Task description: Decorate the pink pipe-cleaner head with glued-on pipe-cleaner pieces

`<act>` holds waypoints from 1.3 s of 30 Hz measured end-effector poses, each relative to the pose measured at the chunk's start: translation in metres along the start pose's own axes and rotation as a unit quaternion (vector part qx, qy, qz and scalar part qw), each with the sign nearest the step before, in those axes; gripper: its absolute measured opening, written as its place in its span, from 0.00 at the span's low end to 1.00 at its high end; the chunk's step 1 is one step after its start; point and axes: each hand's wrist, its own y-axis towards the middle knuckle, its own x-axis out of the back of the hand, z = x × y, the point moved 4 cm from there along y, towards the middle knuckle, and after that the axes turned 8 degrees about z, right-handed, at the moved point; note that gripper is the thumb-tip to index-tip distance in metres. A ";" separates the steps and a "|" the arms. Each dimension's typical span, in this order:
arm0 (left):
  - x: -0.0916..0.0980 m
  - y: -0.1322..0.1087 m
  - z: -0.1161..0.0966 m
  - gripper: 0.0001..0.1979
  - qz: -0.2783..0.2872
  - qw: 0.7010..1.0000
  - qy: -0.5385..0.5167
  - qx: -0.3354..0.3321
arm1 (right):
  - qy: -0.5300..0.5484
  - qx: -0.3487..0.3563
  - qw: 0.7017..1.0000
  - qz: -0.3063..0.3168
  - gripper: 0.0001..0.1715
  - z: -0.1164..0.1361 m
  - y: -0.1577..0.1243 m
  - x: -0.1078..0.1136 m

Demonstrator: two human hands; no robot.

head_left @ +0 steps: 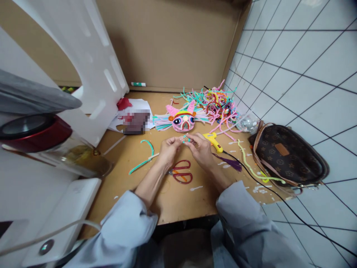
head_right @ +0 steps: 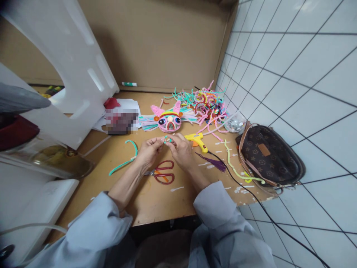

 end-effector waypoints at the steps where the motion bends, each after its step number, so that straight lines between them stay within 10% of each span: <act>1: 0.000 0.000 0.000 0.17 0.001 1.000 -0.002 0.001 | 0.001 0.001 1.000 -0.003 0.15 0.000 0.000 0.000; 26: 0.009 0.000 -0.005 0.16 0.007 0.973 0.187 -0.137 | -0.044 0.016 0.999 -0.007 0.14 0.002 0.000 0.002; 39: 0.004 0.001 0.001 0.21 -0.005 0.996 -0.050 -0.070 | -0.040 0.006 0.998 -0.055 0.13 0.006 0.000 0.007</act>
